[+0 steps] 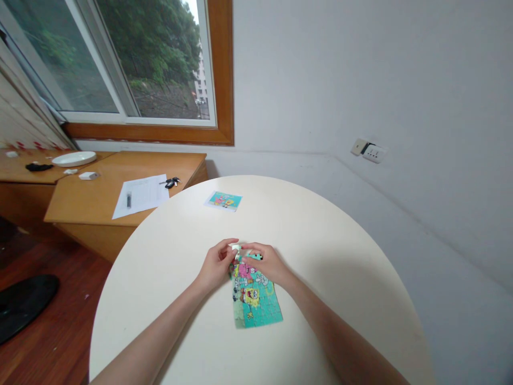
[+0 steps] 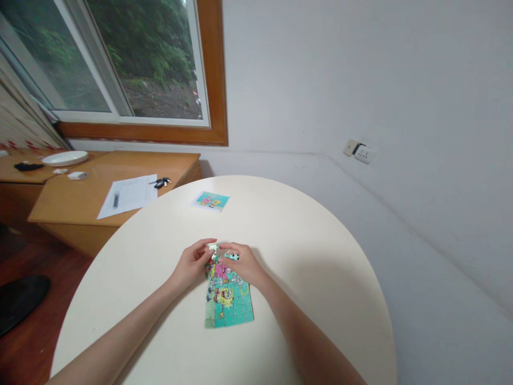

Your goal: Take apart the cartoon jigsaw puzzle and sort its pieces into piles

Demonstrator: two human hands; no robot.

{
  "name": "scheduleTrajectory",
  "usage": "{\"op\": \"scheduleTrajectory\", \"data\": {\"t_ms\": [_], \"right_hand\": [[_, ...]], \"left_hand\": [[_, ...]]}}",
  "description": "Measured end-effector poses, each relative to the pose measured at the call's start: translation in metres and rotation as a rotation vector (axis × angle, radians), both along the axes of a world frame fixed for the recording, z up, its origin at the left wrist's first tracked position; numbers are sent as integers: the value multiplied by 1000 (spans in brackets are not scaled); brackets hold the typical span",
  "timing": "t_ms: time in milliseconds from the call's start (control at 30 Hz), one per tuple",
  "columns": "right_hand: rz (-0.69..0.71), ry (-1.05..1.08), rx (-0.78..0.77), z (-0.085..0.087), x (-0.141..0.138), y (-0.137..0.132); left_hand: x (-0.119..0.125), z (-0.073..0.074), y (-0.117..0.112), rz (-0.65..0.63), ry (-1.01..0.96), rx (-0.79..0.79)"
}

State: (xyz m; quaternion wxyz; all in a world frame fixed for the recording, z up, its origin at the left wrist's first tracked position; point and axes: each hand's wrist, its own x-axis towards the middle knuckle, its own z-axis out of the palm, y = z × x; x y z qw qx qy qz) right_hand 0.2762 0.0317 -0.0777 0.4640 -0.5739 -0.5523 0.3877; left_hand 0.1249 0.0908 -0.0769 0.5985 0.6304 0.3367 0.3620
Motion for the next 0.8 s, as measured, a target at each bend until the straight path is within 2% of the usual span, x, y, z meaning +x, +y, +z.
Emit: {"op": "scheduleTrajectory", "data": {"t_ms": [200, 400, 800], "right_hand": [[-1, -30, 36, -7, 2, 3], [-52, -26, 62, -9, 5, 3], [-52, 53, 91, -11, 5, 5]], "left_hand": [[0, 4, -1, 3, -6, 4], [1, 1, 1, 24, 6, -31], [-1, 1, 2, 50, 65, 89]]}}
